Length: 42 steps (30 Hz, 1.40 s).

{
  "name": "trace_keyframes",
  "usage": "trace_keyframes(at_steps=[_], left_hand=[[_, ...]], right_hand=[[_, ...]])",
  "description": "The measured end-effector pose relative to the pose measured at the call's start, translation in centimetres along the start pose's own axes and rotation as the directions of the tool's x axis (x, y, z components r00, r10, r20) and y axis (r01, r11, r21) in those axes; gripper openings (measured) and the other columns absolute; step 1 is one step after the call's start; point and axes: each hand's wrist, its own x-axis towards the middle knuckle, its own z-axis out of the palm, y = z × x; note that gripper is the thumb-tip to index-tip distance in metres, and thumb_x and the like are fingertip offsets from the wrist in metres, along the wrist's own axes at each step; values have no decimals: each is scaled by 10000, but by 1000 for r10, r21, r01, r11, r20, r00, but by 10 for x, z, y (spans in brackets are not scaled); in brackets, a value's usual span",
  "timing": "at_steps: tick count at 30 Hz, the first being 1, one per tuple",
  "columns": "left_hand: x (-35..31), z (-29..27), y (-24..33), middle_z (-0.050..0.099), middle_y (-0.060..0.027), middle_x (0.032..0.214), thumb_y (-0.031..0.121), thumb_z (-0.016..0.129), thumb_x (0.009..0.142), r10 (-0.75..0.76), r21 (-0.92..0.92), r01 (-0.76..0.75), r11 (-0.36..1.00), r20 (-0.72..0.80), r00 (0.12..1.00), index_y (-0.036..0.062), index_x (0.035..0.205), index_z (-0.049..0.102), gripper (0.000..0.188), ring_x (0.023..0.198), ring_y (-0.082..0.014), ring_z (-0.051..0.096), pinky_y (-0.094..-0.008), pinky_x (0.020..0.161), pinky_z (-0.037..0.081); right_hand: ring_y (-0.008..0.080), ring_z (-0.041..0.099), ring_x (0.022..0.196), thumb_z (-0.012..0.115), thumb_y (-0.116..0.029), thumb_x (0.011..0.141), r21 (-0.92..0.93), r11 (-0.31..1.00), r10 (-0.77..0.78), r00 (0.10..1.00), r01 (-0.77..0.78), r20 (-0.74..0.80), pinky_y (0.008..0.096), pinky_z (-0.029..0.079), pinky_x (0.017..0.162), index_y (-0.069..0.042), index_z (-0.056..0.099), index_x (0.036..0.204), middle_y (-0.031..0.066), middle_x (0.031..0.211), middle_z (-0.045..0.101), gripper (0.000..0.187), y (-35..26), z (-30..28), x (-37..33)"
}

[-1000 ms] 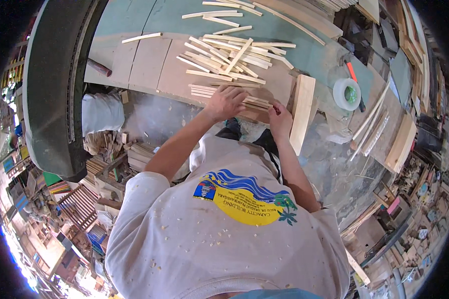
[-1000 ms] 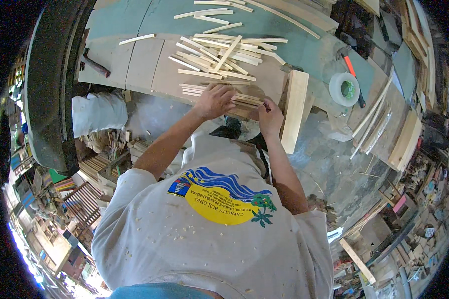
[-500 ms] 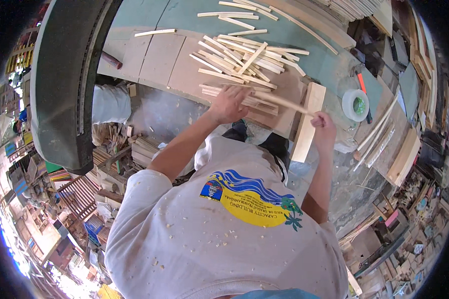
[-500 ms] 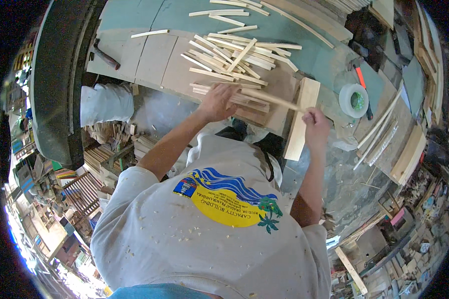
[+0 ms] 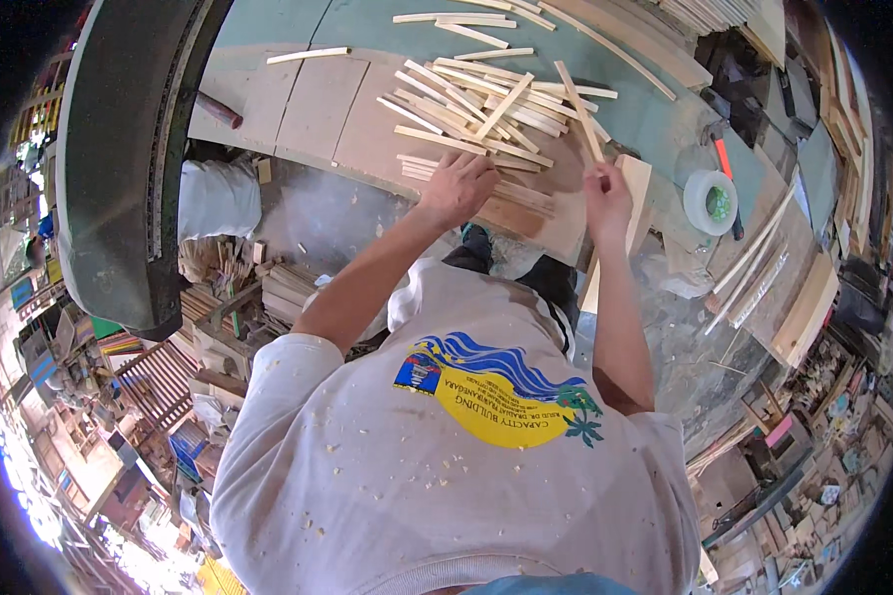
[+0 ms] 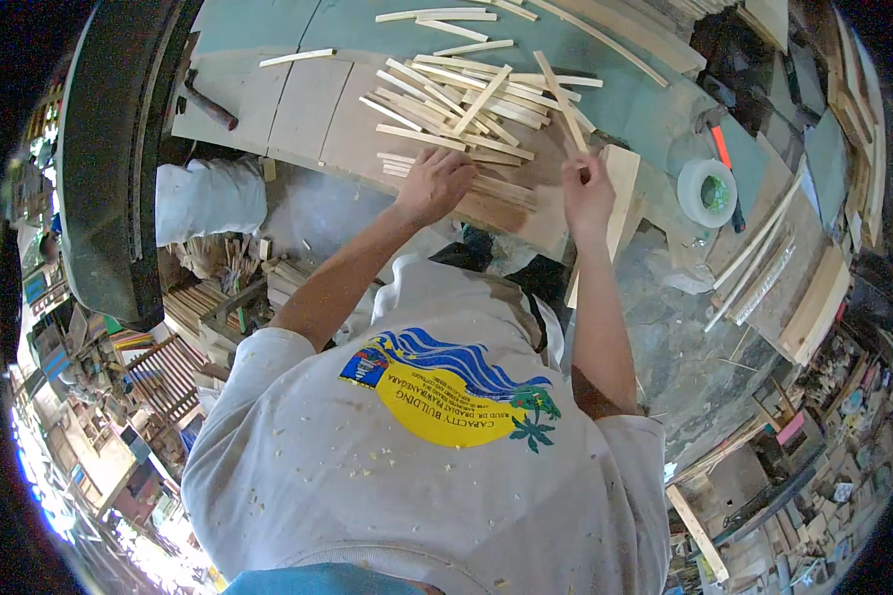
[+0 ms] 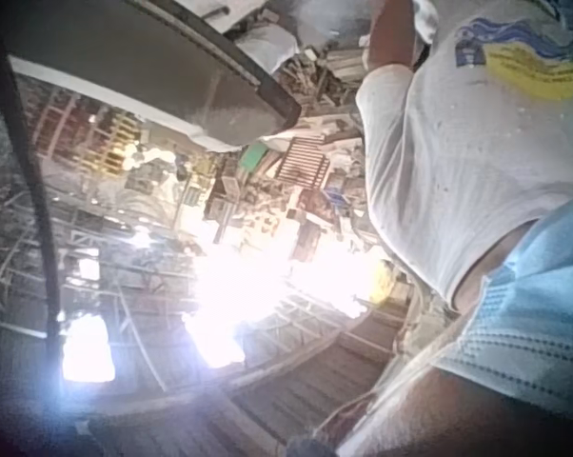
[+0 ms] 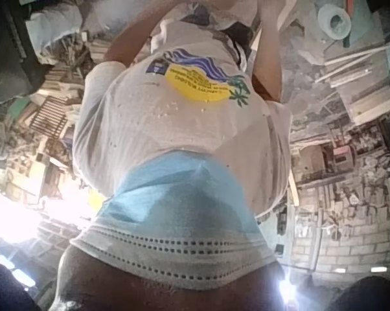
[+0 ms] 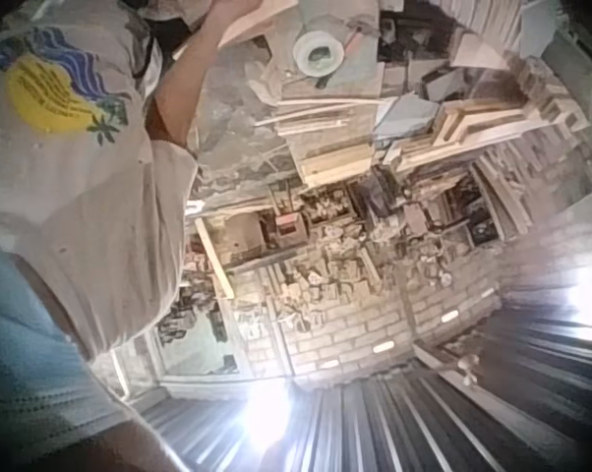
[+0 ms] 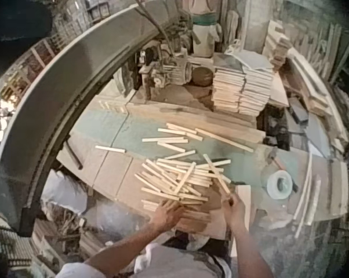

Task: The person arranges small wooden sticks on a workbench and uses a roll of tape to bind them together. They repeatedly pick up sticks, align them, and wrap tape around the bundle to secure the pieces.

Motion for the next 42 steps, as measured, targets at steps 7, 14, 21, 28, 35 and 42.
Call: trace_keyframes(at_steps=[7,14,21,28,35,42], left_hand=[[-1,13,3,611,-19,1003,209,678,816,9,9,-9,1000,12,1000,152,1002,660,195,1040,-214,604,-403,933,439],[1,12,1,646,-30,1061,180,694,848,-14,3,14,1000,98,995,132,1056,665,216,1088,-229,606,-428,970,441],[2,11,0,652,-28,1041,200,692,864,-15,6,15,1000,91,996,136,1052,663,201,1058,-237,617,-432,954,458],[3,9,3,650,-26,1024,216,690,870,-23,26,21,999,100,995,135,1042,662,192,1026,-239,618,-425,940,463],[4,8,4,627,-43,953,237,668,869,3,-10,-3,1000,25,1000,137,1014,654,176,978,-234,631,-414,924,454],[6,-5,14,651,-70,1071,352,681,883,-72,-26,76,997,132,989,115,1112,649,331,1081,-253,625,-434,1002,435]], right_hand=[[375,647,859,695,-154,885,-309,893,-228,920,328,318,471,533,766,-48,597,984,154,968,618,175,8,8,-55],[393,630,919,716,-131,858,-320,842,-391,900,435,194,493,533,817,-47,594,966,155,970,607,184,28,26,-76],[348,630,931,701,-115,875,-331,747,-506,816,576,278,449,538,818,-72,629,1014,127,978,607,162,40,22,-77],[334,628,947,717,-146,866,-323,700,-553,769,637,320,434,539,813,-76,636,983,118,996,595,158,36,17,-73],[340,656,938,699,-187,893,-367,672,-459,750,643,476,425,548,811,-74,631,959,125,995,606,148,39,11,-69],[333,668,890,655,-134,885,-221,683,-610,710,696,351,440,570,766,-79,638,968,112,951,637,101,47,10,-61]])
